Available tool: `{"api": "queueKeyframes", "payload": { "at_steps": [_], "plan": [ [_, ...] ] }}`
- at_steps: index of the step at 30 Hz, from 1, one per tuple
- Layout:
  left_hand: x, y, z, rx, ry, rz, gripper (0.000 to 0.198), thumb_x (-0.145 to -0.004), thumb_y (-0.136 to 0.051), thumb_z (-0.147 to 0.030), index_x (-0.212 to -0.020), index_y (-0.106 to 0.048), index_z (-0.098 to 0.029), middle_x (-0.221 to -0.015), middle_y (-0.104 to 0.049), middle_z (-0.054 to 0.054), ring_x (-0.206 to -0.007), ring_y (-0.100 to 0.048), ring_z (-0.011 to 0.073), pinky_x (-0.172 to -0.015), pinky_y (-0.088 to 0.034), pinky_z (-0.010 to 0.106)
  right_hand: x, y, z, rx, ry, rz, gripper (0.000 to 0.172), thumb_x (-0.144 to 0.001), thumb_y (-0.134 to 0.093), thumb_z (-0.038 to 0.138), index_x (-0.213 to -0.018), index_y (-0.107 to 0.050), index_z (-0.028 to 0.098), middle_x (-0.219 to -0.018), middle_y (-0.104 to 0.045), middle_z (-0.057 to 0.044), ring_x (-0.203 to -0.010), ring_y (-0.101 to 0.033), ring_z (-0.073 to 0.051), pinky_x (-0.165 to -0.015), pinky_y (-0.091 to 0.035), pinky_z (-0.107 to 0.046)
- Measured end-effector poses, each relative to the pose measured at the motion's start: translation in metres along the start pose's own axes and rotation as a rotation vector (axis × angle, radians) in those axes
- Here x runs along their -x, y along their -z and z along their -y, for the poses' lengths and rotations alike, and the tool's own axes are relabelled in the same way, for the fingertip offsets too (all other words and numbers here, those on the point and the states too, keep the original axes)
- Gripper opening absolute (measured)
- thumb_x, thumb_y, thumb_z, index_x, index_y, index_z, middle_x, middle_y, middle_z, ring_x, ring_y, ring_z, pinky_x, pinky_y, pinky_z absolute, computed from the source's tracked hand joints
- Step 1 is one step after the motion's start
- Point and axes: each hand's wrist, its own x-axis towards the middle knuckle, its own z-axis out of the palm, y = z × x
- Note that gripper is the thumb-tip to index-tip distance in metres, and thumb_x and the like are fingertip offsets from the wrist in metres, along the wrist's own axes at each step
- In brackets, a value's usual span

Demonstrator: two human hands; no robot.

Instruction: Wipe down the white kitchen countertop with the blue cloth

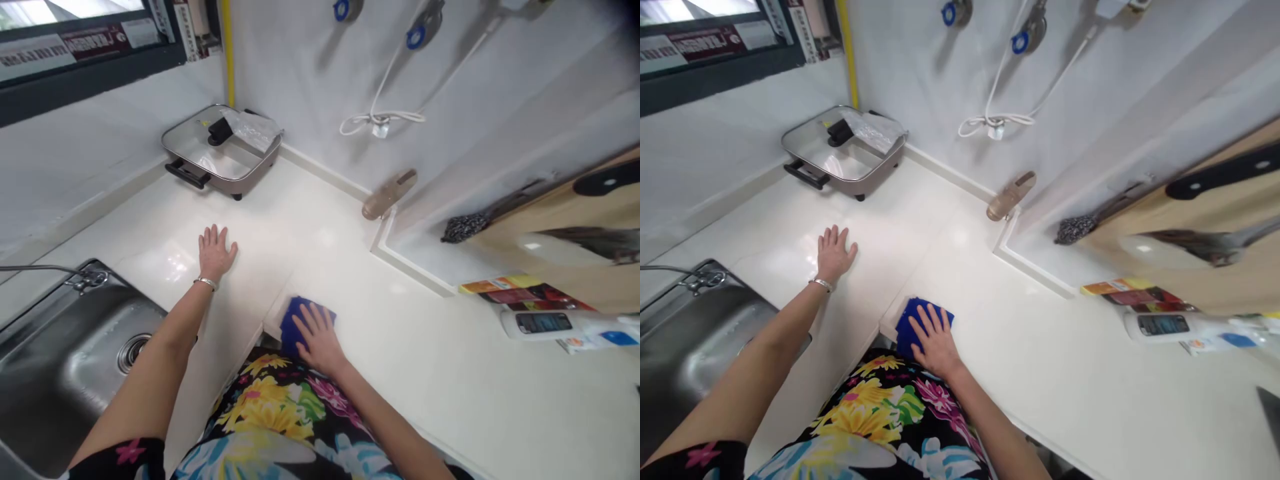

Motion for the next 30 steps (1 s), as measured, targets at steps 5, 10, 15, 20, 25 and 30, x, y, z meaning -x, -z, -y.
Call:
{"api": "queueKeyframes", "payload": {
  "at_steps": [5, 10, 15, 20, 25, 30],
  "plan": [
    [-0.001, 0.0, 0.0, 0.016, -0.029, -0.013, 0.069, -0.096, -0.038, -0.049, -0.153, -0.039, -0.011, -0.166, -0.024, 0.019, -0.156, -0.01, 0.0351, -0.124, -0.008, 0.059, 0.104, -0.003, -0.035, 0.1, -0.196, 0.018, 0.068, -0.093, -0.05, 0.036, -0.157, -0.031, 0.024, -0.168, -0.017, -0.01, -0.156, -0.007, -0.034, -0.124, -0.013, -0.064],
    [-0.001, 0.002, -0.004, 0.023, -0.043, 0.013, 0.07, -0.097, -0.035, -0.049, -0.155, -0.036, -0.01, -0.167, -0.02, 0.021, -0.156, -0.006, 0.0368, -0.125, -0.005, 0.06, 0.204, -0.006, -0.068, 0.211, -0.354, -0.043, 0.069, -0.094, -0.045, 0.032, -0.159, -0.023, 0.019, -0.168, -0.017, -0.012, -0.155, -0.013, -0.035, -0.122, -0.022, -0.063],
    [0.0, 0.005, -0.006, 0.055, -0.038, 0.041, 0.07, -0.096, -0.037, -0.047, -0.157, -0.031, -0.012, -0.168, -0.015, 0.02, -0.156, -0.004, 0.0386, -0.123, -0.004, 0.065, 0.214, -0.013, -0.067, 0.29, -0.47, -0.081, 0.076, -0.093, -0.043, 0.03, -0.161, -0.011, 0.019, -0.17, -0.007, -0.013, -0.155, -0.012, -0.037, -0.121, -0.022, -0.065],
    [0.0, 0.002, -0.005, 0.071, -0.059, 0.03, 0.071, -0.097, -0.036, -0.048, -0.157, -0.031, -0.01, -0.168, -0.014, 0.021, -0.156, -0.002, 0.0395, -0.123, -0.003, 0.065, 0.163, -0.022, -0.034, 0.326, -0.589, -0.061, 0.083, -0.093, -0.046, 0.037, -0.161, -0.002, 0.015, -0.169, 0.002, -0.018, -0.155, -0.006, -0.042, -0.12, -0.018, -0.068],
    [0.0, -0.003, -0.002, 0.069, -0.077, 0.033, 0.071, -0.097, -0.036, -0.047, -0.157, -0.03, -0.009, -0.168, -0.012, 0.022, -0.156, 0.001, 0.0399, -0.122, -0.002, 0.067, 0.09, -0.024, 0.005, 0.281, -0.584, -0.023, 0.083, -0.093, -0.048, 0.041, -0.161, -0.008, 0.014, -0.168, -0.002, -0.02, -0.154, -0.003, -0.044, -0.121, -0.013, -0.069],
    [0.0, -0.006, 0.001, 0.093, -0.09, 0.02, 0.069, -0.097, -0.038, -0.044, -0.157, -0.031, -0.008, -0.169, -0.012, 0.021, -0.156, 0.002, 0.0392, -0.123, 0.0, 0.066, 0.015, -0.021, 0.039, 0.223, -0.528, 0.023, 0.079, -0.094, -0.048, 0.043, -0.16, -0.017, 0.011, -0.167, -0.01, -0.023, -0.154, -0.002, -0.046, -0.12, -0.008, -0.072]
  ]
}}
